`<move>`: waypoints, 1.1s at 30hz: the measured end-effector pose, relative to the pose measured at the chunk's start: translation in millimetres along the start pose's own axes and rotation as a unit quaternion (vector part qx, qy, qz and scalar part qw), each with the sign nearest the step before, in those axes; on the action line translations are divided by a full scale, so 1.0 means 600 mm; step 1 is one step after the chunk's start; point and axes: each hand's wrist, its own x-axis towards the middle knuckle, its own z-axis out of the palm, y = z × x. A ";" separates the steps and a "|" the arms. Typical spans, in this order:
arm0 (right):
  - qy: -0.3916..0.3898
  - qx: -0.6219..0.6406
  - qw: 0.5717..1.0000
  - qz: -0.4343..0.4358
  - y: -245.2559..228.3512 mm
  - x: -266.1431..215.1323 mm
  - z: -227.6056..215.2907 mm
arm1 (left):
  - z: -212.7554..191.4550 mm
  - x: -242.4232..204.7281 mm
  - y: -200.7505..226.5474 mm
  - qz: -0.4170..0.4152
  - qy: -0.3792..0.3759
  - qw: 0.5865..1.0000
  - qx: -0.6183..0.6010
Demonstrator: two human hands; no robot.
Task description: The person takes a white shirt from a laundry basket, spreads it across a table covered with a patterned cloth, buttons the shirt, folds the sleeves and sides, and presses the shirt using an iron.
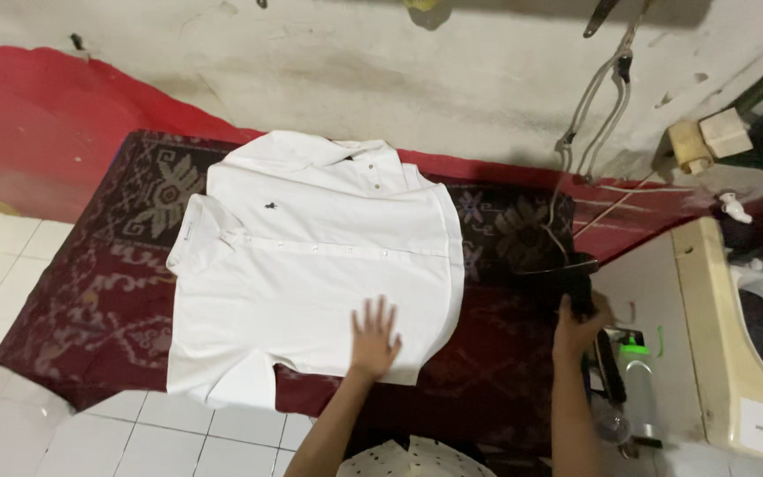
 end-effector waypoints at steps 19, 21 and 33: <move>-0.418 -0.214 0.876 -0.106 -0.223 -0.054 0.168 | -0.100 -0.016 -0.152 -0.157 -0.176 0.971 0.035; -0.465 -0.198 0.853 -0.128 -0.265 -0.096 0.213 | -0.128 -0.037 -0.188 -0.205 -0.194 0.958 0.042; -0.562 -0.294 0.756 -0.161 -0.380 -0.265 0.463 | -0.178 -0.182 -0.500 -0.602 0.000 0.790 -0.114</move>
